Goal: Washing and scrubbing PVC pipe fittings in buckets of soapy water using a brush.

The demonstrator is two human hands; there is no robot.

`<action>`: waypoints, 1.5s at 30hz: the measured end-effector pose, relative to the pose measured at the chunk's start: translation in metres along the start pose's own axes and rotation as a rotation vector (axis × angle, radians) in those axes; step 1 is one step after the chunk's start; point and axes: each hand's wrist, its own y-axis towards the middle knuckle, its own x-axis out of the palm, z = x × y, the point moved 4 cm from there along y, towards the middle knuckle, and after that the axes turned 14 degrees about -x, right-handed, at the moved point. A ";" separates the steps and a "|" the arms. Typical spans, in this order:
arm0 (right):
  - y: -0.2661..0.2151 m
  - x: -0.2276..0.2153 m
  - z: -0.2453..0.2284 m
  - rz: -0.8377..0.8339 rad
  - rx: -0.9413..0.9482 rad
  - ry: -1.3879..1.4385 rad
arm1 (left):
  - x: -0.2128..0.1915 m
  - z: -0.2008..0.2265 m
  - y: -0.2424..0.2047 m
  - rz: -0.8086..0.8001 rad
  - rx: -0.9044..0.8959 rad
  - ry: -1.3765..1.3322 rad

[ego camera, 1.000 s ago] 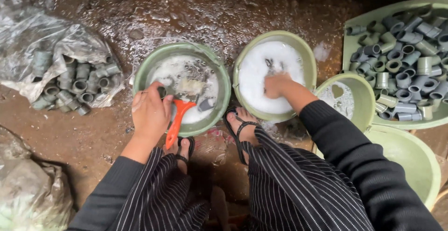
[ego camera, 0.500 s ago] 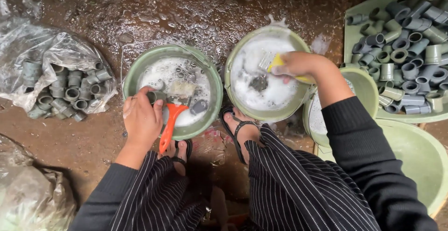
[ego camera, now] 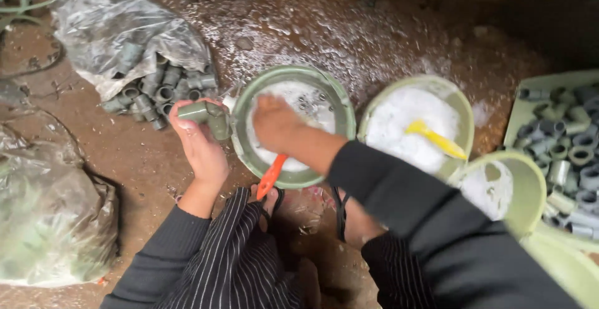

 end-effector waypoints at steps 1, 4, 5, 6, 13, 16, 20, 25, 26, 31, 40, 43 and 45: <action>0.005 0.003 -0.009 -0.014 -0.021 -0.102 | -0.002 0.000 -0.001 0.007 -0.018 0.006; -0.004 -0.005 -0.017 -0.021 -0.144 -0.290 | -0.010 -0.006 -0.005 0.008 -0.078 0.042; -0.013 -0.011 -0.019 0.001 -0.236 -0.391 | -0.013 -0.009 -0.008 -0.010 -0.103 0.059; -0.018 -0.010 -0.007 0.010 -0.244 -0.400 | -0.014 -0.010 -0.008 -0.004 -0.089 0.059; -0.038 -0.013 0.034 -0.330 -0.413 -0.528 | -0.025 -0.027 -0.016 -0.007 -0.178 -0.004; -0.021 -0.021 0.035 -0.397 -0.164 -0.527 | -0.033 -0.036 -0.019 -0.008 -0.220 0.001; 0.000 -0.010 0.010 0.113 -0.214 -0.622 | -0.031 -0.040 -0.019 -0.023 -0.242 0.017; -0.037 -0.012 -0.050 -0.568 -0.173 -0.733 | -0.035 -0.048 -0.018 -0.008 -0.253 0.003; -0.049 -0.012 -0.059 -0.749 -0.355 -0.839 | -0.034 -0.048 -0.018 0.000 -0.264 0.003; -0.031 0.037 -0.001 -0.392 -0.558 -0.756 | -0.036 -0.042 -0.018 0.011 -0.260 -0.005; -0.040 -0.038 -0.006 -0.107 -0.424 -0.233 | -0.033 -0.030 -0.020 -0.030 -0.306 0.019; -0.060 -0.086 0.006 -0.198 -0.165 0.148 | -0.030 -0.022 -0.021 -0.084 -0.318 0.027; -0.080 -0.100 0.012 -0.151 -0.075 0.320 | -0.027 -0.016 -0.021 -0.114 -0.326 0.013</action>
